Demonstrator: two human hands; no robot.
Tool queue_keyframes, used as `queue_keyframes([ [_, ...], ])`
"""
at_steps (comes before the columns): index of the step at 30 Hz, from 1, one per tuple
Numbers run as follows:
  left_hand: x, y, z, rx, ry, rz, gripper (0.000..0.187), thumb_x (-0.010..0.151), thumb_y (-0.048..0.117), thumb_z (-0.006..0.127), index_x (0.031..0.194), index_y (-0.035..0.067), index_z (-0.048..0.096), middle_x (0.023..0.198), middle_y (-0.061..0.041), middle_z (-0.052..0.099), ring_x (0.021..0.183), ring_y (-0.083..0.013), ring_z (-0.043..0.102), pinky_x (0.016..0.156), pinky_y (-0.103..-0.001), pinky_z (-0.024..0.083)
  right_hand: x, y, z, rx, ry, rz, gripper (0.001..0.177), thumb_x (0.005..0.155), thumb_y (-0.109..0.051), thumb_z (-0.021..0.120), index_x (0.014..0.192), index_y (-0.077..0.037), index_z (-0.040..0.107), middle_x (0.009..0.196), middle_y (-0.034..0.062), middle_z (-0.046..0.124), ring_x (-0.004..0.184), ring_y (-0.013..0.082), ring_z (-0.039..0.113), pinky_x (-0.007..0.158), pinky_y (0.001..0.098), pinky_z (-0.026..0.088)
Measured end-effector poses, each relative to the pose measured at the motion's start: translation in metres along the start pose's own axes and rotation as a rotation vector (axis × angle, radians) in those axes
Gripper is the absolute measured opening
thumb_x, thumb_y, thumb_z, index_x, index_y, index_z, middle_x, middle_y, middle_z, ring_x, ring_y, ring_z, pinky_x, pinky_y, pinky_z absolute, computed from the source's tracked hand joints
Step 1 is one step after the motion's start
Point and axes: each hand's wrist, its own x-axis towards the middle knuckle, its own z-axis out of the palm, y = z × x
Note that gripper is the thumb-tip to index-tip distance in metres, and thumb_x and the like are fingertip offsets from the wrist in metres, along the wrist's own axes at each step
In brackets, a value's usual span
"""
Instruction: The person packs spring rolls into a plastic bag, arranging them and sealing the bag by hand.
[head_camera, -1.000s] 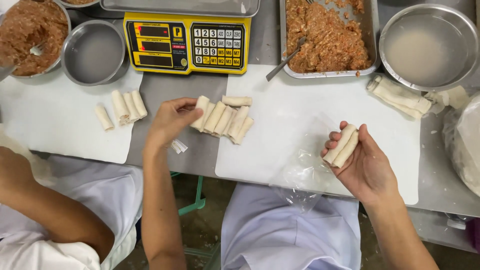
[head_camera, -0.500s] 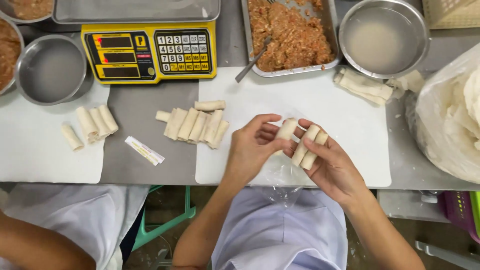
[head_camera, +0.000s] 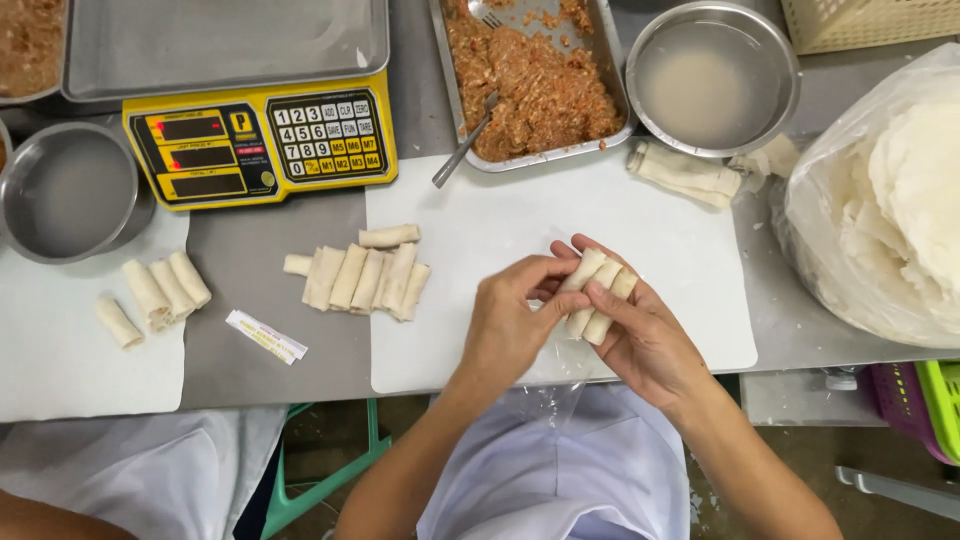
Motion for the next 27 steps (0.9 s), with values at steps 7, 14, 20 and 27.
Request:
queue_keyframes([
  [7, -0.021, 0.018, 0.029, 0.399, -0.087, 0.270, 0.079, 0.095, 0.028, 0.069, 0.150, -0.017, 0.035, 0.150, -0.043, 0.039, 0.134, -0.0555, 0.045, 0.111, -0.059, 0.041, 0.007, -0.002, 0.002, 0.337, 0.161, 0.080, 0.060, 0.101, -0.048, 0.036, 0.151, -0.015, 0.042, 0.154, 0.0062, 0.051, 0.136, 0.0261, 0.051, 0.114, 0.0480, 0.042],
  [14, 0.009, 0.014, 0.028, 0.434, -0.155, 0.215, 0.072, 0.093, 0.022, 0.074, 0.150, -0.009, 0.042, 0.129, -0.033, 0.062, 0.119, -0.0452, 0.065, 0.100, -0.049, 0.054, 0.007, 0.026, -0.053, 0.651, -0.137, -0.071, 0.071, 0.103, -0.058, 0.039, 0.154, -0.008, 0.039, 0.158, 0.0155, 0.044, 0.141, 0.0303, 0.049, 0.112, 0.0450, 0.044],
  [20, 0.073, -0.004, 0.026, 0.375, -0.385, 0.179, 0.079, 0.075, 0.030, 0.088, 0.146, 0.014, 0.058, 0.121, -0.013, 0.075, 0.109, -0.0299, 0.074, 0.087, -0.037, 0.062, -0.008, -0.009, -0.039, 0.494, 0.228, -0.201, 0.052, 0.099, -0.030, 0.047, 0.148, -0.013, 0.045, 0.144, 0.0086, 0.053, 0.133, 0.0227, 0.053, 0.118, 0.0428, 0.037],
  [27, 0.185, 0.088, 0.021, 0.222, -0.810, -0.300, 0.077, 0.079, 0.034, 0.079, 0.150, 0.017, 0.054, 0.117, -0.007, 0.069, 0.090, -0.0125, 0.066, 0.077, -0.029, 0.059, 0.002, 0.017, -0.112, -0.139, 0.389, -0.596, 0.041, 0.104, -0.029, 0.049, 0.142, -0.014, 0.048, 0.141, 0.0056, 0.058, 0.136, 0.0178, 0.053, 0.111, 0.0338, 0.039],
])
